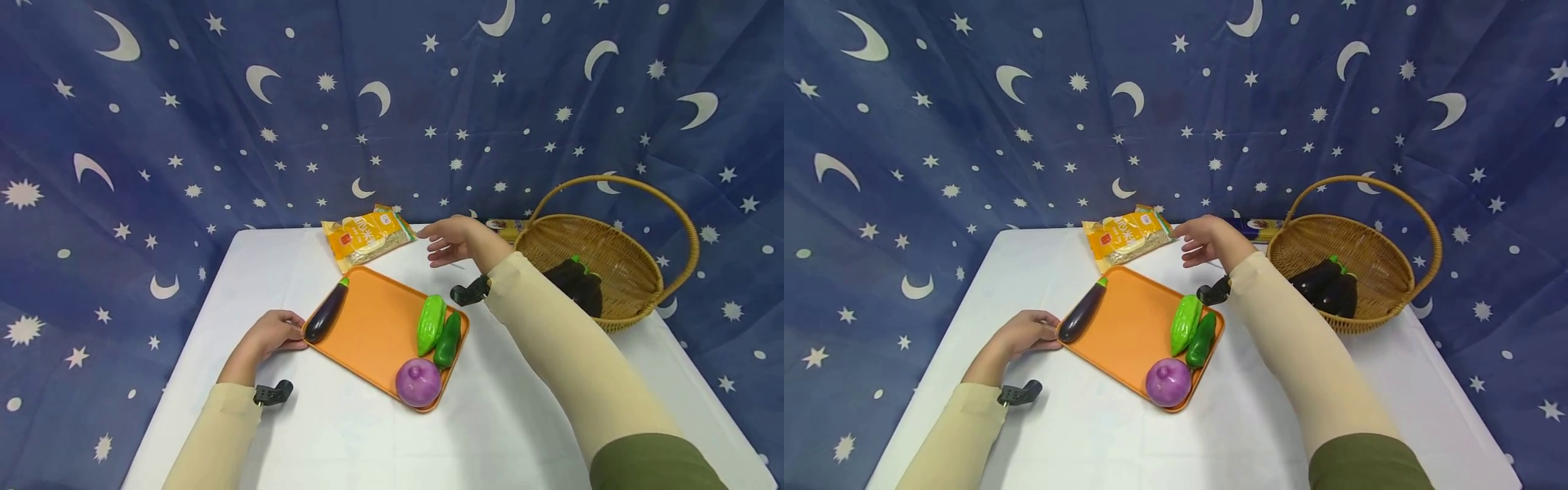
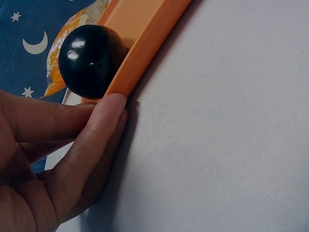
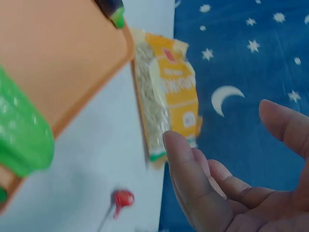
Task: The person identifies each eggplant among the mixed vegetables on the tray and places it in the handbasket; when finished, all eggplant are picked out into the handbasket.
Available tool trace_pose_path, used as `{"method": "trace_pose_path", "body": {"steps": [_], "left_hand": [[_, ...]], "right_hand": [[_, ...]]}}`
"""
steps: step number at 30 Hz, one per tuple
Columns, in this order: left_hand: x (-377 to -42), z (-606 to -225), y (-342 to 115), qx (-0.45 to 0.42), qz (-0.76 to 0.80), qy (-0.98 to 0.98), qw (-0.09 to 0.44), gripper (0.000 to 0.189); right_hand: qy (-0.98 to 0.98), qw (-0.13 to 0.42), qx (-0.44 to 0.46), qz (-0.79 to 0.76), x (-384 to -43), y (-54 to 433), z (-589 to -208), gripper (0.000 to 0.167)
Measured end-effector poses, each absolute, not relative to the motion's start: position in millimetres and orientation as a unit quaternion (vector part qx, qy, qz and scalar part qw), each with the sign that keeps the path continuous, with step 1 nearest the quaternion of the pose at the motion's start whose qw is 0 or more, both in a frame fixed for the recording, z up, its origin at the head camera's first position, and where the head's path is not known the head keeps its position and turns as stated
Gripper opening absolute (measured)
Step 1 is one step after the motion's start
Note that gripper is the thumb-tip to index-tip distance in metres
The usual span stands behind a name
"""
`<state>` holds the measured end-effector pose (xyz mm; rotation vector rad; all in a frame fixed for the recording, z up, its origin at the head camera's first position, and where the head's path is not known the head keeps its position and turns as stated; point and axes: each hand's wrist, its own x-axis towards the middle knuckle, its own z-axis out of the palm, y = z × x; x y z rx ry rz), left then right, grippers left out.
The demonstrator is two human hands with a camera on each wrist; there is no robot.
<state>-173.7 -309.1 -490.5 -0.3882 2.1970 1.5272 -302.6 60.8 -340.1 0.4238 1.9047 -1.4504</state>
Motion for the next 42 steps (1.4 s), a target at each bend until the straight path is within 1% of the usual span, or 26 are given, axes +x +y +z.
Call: {"method": "trace_pose_path", "body": {"steps": [8,15,27,32,35,39,42], "left_hand": [[-178,-489,-309,-0.140,0.552,0.793,0.217,0.028],[-172,-491,-309,-0.144,0.559,0.785,0.224,0.027],[-172,-492,-307,-0.148,0.557,0.790,0.208,0.027],[-171,-493,-303,-0.151,0.556,0.790,0.208,0.027],[-170,-495,-302,-0.153,0.556,0.790,0.207,0.026],[-170,-494,-303,-0.154,0.552,0.795,0.200,0.025],[-171,-491,-306,-0.154,0.550,0.797,0.196,0.025]], "right_hand": [[0.720,0.365,0.146,-0.573,-299,19,-358,0.064],[0.704,0.394,0.143,-0.573,-287,-19,-389,0.071],[0.717,0.400,0.128,-0.557,-273,-59,-420,0.075],[0.732,0.390,0.116,-0.547,-262,-73,-432,0.071],[0.735,0.394,0.122,-0.537,-255,-84,-441,0.067],[0.740,0.387,0.136,-0.533,-248,-101,-448,0.058],[0.752,0.371,0.138,-0.527,-246,-114,-450,0.047]]}}
